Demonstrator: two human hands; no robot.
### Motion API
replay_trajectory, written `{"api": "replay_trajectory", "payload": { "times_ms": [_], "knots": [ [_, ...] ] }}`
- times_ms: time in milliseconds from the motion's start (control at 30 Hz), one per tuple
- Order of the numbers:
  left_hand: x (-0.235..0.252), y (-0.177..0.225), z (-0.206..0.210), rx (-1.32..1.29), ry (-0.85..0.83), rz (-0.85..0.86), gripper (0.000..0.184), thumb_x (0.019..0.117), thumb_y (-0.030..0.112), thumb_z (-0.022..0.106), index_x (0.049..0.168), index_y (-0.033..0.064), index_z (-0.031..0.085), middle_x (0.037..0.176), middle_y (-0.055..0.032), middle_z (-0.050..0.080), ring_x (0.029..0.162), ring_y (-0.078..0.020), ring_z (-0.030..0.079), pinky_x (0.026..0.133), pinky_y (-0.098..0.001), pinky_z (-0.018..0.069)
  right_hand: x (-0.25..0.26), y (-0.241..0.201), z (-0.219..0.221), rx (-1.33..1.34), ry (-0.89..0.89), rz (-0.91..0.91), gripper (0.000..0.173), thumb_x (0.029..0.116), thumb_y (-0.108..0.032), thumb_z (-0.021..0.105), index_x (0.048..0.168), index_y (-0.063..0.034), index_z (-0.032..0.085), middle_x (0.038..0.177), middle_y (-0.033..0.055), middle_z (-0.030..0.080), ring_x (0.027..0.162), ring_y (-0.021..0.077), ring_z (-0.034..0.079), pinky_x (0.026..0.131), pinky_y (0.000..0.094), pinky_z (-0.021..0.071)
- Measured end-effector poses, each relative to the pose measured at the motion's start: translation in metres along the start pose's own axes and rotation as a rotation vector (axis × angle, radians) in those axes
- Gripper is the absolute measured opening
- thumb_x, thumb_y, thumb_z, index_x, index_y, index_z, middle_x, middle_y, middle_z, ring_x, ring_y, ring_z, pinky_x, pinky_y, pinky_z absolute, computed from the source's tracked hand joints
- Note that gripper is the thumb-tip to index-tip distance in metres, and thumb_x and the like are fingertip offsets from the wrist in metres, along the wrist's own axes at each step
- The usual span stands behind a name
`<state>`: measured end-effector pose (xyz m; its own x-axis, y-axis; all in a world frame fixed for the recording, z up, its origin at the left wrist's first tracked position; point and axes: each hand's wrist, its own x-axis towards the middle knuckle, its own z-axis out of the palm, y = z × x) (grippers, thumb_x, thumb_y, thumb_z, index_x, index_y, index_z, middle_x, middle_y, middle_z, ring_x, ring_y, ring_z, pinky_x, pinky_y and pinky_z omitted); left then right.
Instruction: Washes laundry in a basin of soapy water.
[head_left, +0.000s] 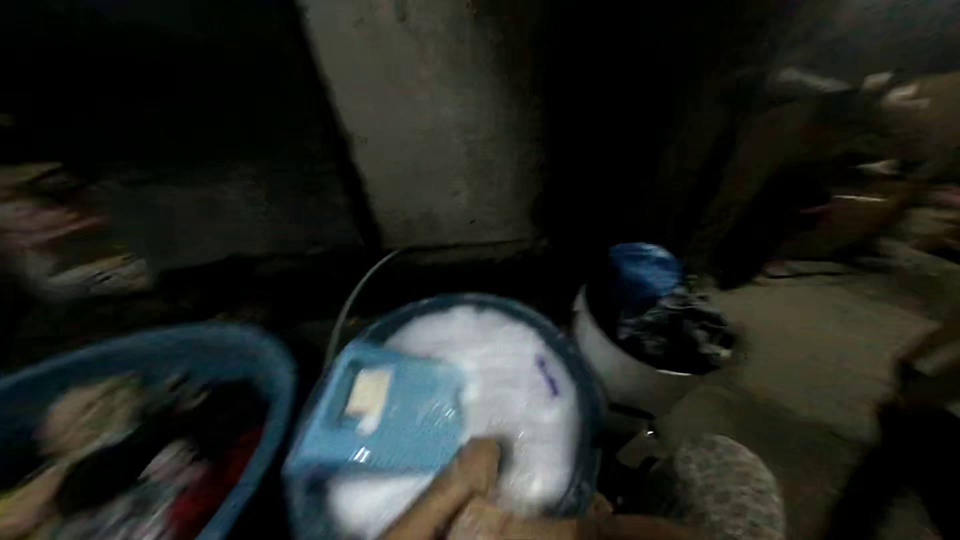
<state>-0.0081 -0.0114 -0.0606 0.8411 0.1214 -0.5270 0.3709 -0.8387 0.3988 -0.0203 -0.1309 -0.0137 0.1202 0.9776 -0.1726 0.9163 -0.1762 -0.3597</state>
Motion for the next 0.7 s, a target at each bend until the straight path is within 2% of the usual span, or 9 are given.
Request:
{"api": "replay_trajectory", "payload": {
  "times_ms": [33, 100, 167, 233, 300, 433, 533, 633, 700],
  "knots": [
    [-0.017, -0.010, -0.023, -0.036, 0.011, -0.032, 0.029, 0.0989, 0.014, 0.062, 0.117, -0.0076, 0.067, 0.116, -0.0306, 0.066, 0.112, -0.0470, 0.063, 0.096, -0.0646, 0.0489, 0.018, 0.022, 0.044, -0.069, 0.252, -0.306, 0.015, 0.0938, -0.010, 0.066, 0.100, -0.0043, 0.078, 0.100, 0.0136, 0.076, 0.101, 0.0296, 0.072, 0.095, 0.0480, 0.0555],
    [-0.056, -0.042, -0.068, -0.100, 0.078, -0.123, 0.028, 0.0997, 0.010, 0.059, 0.118, -0.0096, 0.065, 0.115, -0.0313, 0.065, 0.113, -0.0465, 0.062, 0.097, -0.0635, 0.0480, 0.041, 0.035, 0.071, -0.118, 0.298, -0.566, 0.024, 0.0958, -0.015, 0.066, 0.117, -0.0156, 0.077, 0.125, 0.0077, 0.072, 0.124, 0.0290, 0.064, 0.109, 0.0533, 0.0479],
    [-0.101, -0.074, -0.105, -0.130, 0.207, -0.242, 0.028, 0.1034, 0.010, 0.055, 0.121, -0.0100, 0.063, 0.119, -0.0313, 0.064, 0.116, -0.0458, 0.061, 0.100, -0.0621, 0.0461, 0.046, 0.037, 0.066, -0.088, 0.110, -0.538, 0.033, 0.0981, -0.019, 0.063, 0.130, -0.0181, 0.071, 0.143, 0.0125, 0.061, 0.141, 0.0374, 0.049, 0.113, 0.0670, 0.0355],
    [-0.145, -0.107, -0.138, -0.011, 0.350, -0.425, 0.025, 0.1032, 0.013, 0.056, 0.117, -0.0057, 0.067, 0.114, -0.0276, 0.067, 0.111, -0.0441, 0.064, 0.095, -0.0630, 0.0492, 0.060, 0.055, 0.077, -0.021, 0.064, -0.486, 0.028, 0.0937, -0.015, 0.065, 0.120, -0.0157, 0.075, 0.138, 0.0184, 0.062, 0.135, 0.0420, 0.053, 0.108, 0.0686, 0.0388],
    [-0.181, -0.153, -0.158, 0.104, 0.488, -0.547, 0.027, 0.0980, 0.014, 0.064, 0.120, -0.0022, 0.067, 0.122, -0.0289, 0.064, 0.117, -0.0475, 0.060, 0.098, -0.0672, 0.0451, 0.073, 0.065, 0.088, 0.072, -0.051, -0.409, 0.025, 0.0921, -0.009, 0.063, 0.114, -0.0092, 0.075, 0.138, 0.0232, 0.060, 0.128, 0.0443, 0.056, 0.106, 0.0640, 0.0422],
    [-0.227, -0.213, -0.164, -0.010, 0.620, -0.759, 0.086, 0.0795, 0.010, 0.084, 0.154, 0.0191, 0.042, 0.161, -0.0308, 0.024, 0.143, -0.0594, 0.029, 0.101, -0.0775, 0.0389, 0.101, 0.050, 0.108, 0.248, -0.224, -0.375, 0.036, 0.0946, -0.005, 0.058, 0.129, -0.0011, 0.065, 0.140, 0.0236, 0.056, 0.128, 0.0353, 0.058, 0.108, 0.0454, 0.0485],
    [-0.219, -0.215, -0.145, -0.191, 0.726, -0.630, 0.080, 0.0840, 0.016, 0.083, 0.154, 0.0180, 0.043, 0.157, -0.0306, 0.032, 0.141, -0.0512, 0.039, 0.106, -0.0696, 0.0400, 0.130, 0.033, 0.129, 0.093, -0.397, -0.287, 0.060, 0.0988, -0.012, 0.059, 0.156, -0.0057, 0.041, 0.162, 0.0257, 0.034, 0.150, 0.0435, 0.033, 0.120, 0.0605, 0.0298],
    [-0.177, -0.209, -0.114, -0.349, 0.696, -0.469, 0.057, 0.0938, 0.018, 0.073, 0.147, 0.0105, 0.053, 0.147, -0.0265, 0.050, 0.132, -0.0418, 0.053, 0.107, -0.0615, 0.0453, 0.150, 0.040, 0.148, 0.000, -0.531, -0.087, 0.085, 0.0910, -0.022, 0.075, 0.162, -0.0105, 0.029, 0.164, 0.0247, 0.029, 0.151, 0.0445, 0.030, 0.119, 0.0646, 0.0293],
    [-0.148, -0.193, -0.106, -0.248, 0.492, -0.394, 0.047, 0.0970, 0.019, 0.069, 0.141, 0.0065, 0.058, 0.140, -0.0224, 0.059, 0.129, -0.0380, 0.057, 0.108, -0.0590, 0.0449, 0.153, 0.045, 0.152, -0.030, -0.613, 0.069, 0.078, 0.0970, -0.023, 0.068, 0.162, -0.0066, 0.028, 0.161, 0.0242, 0.036, 0.146, 0.0444, 0.039, 0.115, 0.0655, 0.0346]
  ]
}}
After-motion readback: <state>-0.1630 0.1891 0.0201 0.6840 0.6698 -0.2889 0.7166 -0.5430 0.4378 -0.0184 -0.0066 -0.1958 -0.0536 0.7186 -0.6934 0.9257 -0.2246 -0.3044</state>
